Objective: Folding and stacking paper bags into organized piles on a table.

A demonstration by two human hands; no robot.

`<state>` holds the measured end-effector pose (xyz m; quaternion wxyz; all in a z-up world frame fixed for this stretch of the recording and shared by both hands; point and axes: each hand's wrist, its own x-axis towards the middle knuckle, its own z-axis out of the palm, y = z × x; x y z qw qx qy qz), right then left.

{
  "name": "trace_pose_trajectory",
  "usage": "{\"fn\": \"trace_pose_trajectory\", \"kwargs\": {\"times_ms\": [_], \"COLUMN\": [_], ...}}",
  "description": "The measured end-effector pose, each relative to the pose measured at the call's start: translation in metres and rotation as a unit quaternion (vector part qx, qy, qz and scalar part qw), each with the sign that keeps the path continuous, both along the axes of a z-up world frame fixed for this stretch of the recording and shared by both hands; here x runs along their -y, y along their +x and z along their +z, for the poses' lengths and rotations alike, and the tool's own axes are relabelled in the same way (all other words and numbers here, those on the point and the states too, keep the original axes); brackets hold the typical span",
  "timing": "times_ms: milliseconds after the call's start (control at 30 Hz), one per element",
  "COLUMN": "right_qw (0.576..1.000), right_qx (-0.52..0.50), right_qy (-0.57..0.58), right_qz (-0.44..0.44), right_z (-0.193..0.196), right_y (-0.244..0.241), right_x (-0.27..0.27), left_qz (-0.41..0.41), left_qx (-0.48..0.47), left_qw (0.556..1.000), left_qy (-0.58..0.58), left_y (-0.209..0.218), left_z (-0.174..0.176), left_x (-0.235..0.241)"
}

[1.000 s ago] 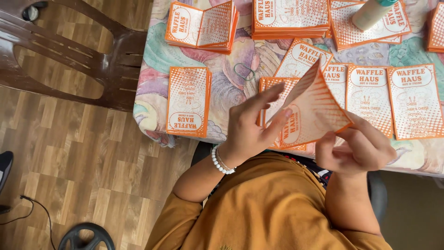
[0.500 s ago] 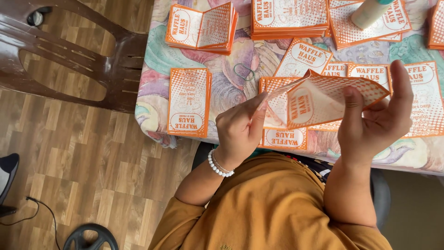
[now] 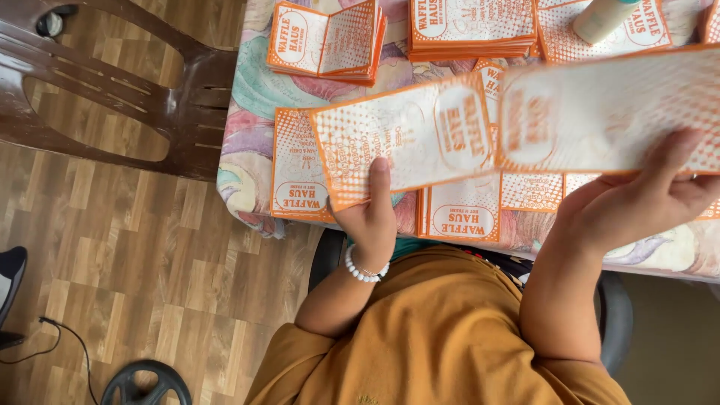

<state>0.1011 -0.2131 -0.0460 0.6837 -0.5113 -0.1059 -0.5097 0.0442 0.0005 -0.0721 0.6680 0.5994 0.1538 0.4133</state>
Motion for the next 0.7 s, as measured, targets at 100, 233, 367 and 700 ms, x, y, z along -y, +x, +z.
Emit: {"fn": "trace_pose_trajectory", "kwargs": {"times_ms": [100, 233, 367, 700], "right_qw": [0.987, 0.937, 0.925, 0.961], "right_qx": [-0.021, -0.156, -0.158, -0.128], "right_qy": [0.103, 0.301, 0.345, 0.245], "right_qz": [0.12, 0.085, 0.031, 0.019], "right_z": [-0.015, -0.015, -0.017, -0.039], "right_y": [0.024, 0.028, 0.028, 0.039], "right_x": [0.016, 0.031, 0.031, 0.061], "left_qz": [-0.031, -0.07, -0.077, -0.054], "left_qx": [0.026, -0.027, -0.024, 0.025], "left_qw": [0.982, 0.96, 0.957, 0.964], "left_qy": [-0.183, -0.271, -0.28, -0.259], "left_y": [0.016, 0.018, 0.02, 0.025], "left_z": [-0.012, 0.001, -0.001, -0.015], "left_x": [0.02, 0.029, 0.031, 0.014]}}
